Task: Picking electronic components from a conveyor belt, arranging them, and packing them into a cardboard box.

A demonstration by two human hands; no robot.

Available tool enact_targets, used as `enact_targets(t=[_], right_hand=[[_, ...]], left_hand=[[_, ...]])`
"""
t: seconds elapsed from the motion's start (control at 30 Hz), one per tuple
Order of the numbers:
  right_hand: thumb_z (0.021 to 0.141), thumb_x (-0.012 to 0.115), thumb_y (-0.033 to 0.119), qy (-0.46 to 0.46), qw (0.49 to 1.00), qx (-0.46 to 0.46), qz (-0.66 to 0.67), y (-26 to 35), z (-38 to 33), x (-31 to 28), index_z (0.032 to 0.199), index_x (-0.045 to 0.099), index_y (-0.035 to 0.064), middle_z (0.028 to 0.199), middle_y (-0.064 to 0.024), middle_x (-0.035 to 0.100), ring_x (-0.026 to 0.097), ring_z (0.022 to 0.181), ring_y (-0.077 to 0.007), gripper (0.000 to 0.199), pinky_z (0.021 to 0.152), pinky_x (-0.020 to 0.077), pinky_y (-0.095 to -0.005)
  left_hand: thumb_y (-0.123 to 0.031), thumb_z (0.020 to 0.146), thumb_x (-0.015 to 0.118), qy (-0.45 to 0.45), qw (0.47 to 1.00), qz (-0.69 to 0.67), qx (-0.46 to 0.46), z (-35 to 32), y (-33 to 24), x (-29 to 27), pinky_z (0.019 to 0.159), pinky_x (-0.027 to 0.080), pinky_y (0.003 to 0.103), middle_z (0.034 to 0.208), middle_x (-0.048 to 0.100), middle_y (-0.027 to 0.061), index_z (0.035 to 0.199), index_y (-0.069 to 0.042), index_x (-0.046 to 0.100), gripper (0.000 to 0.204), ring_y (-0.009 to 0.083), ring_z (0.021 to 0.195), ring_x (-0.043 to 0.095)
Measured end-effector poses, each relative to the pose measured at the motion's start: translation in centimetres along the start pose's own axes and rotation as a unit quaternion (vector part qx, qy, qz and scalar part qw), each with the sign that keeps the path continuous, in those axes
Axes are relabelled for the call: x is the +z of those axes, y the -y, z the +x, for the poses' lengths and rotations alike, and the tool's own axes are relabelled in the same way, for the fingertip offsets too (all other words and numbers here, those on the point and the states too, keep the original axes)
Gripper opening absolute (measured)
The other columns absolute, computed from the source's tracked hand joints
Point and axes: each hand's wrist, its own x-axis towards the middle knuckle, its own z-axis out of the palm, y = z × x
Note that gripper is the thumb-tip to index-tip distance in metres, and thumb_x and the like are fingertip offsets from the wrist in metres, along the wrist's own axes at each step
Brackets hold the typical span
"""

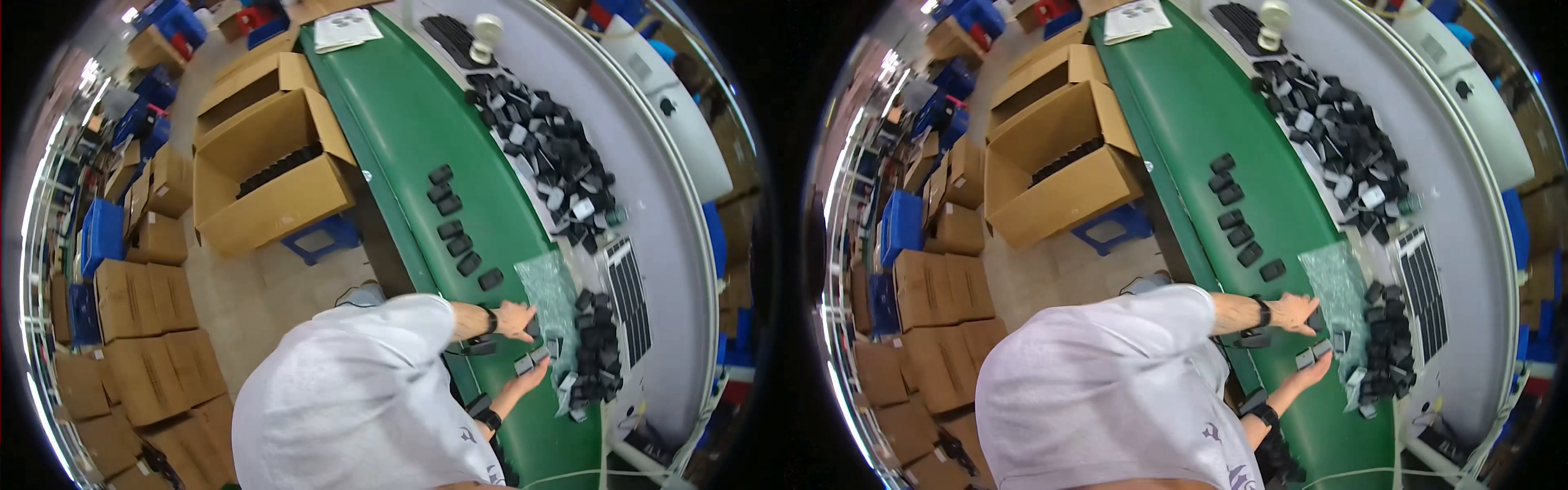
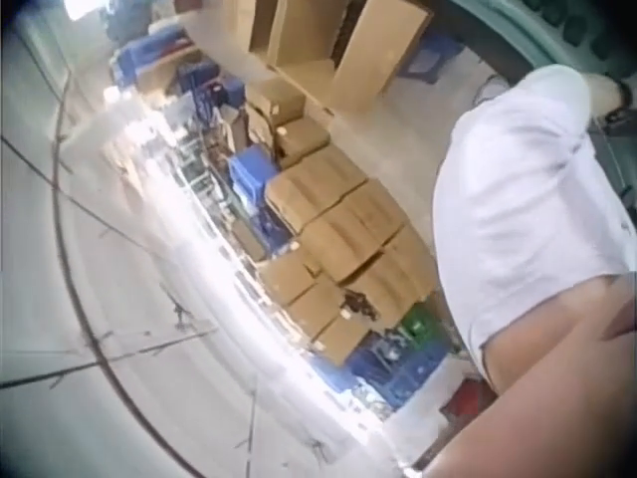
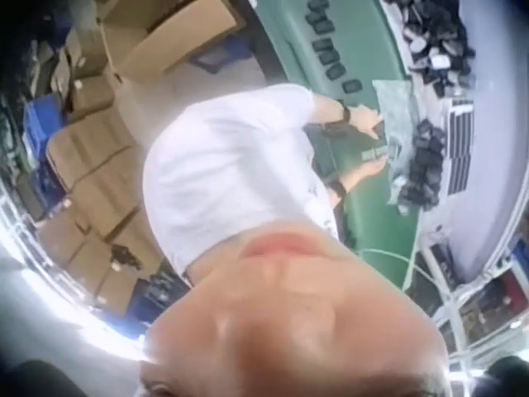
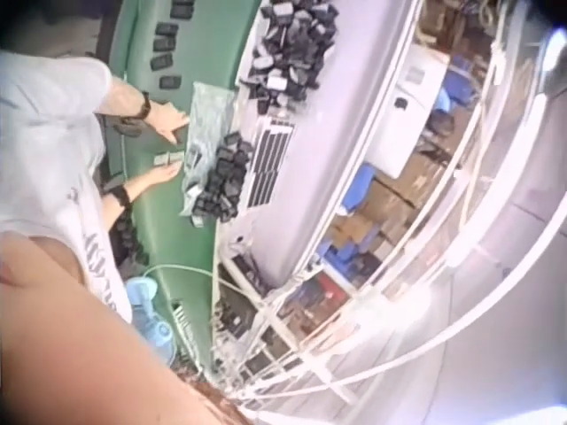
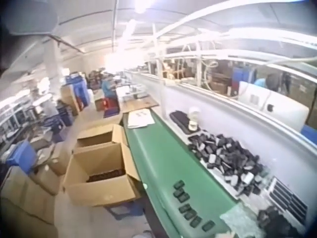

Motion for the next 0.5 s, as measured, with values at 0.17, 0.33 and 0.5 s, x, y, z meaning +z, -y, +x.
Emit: enact_targets(t=[0.17, 0.33, 0.5], right_hand=[[0.099, 0.049, 0.055, 0.142, 0.939, 0.185, 0.253, 6.7, -1.9, 9.4, 0.133, 0.055, 0.0099, 0.121, -0.012, 0.065, 0.064, 0.099, -0.022, 0.057, 0.083, 0.0528, -0.0412], [0.097, 0.044, 0.063, 0.395, 0.817, 0.295, 0.3, 11.3, -7.7, 24.5, 0.137, 0.051, 0.0099, 0.126, -0.0151, 0.061, 0.063, 0.098, -0.0261, 0.067, 0.077, 0.0543, -0.0431], [0.099, 0.04, 0.063, 0.598, 0.699, 0.36, 0.158, 13.4, -19.0, 44.2, 0.145, 0.045, 0.0075, 0.125, -0.0158, 0.061, 0.062, 0.101, -0.0278, 0.072, 0.079, 0.0546, -0.0476]], left_hand=[[-0.055, 0.093, 0.062, 0.104, 0.793, -0.595, 0.074, -13.5, 9.9, -12.7, 0.093, 0.051, 0.043, 0.122, 0.059, 0.0136, 0.138, 0.001, 0.041, 0.075, 0.0272, 0.11, 0.059], [-0.072, 0.079, 0.066, -0.123, 0.548, -0.825, 0.058, -35.8, 20.7, -27.9, 0.082, 0.056, 0.053, 0.125, 0.054, 0.0169, 0.14, -0.011, 0.042, 0.089, 0.0313, 0.112, 0.059], [-0.064, 0.092, 0.056, -0.382, 0.626, -0.675, 0.074, -54.5, 31.6, -38.8, 0.084, 0.057, 0.042, 0.123, 0.057, 0.0143, 0.145, -0.008, 0.036, 0.08, 0.0239, 0.109, 0.061]])
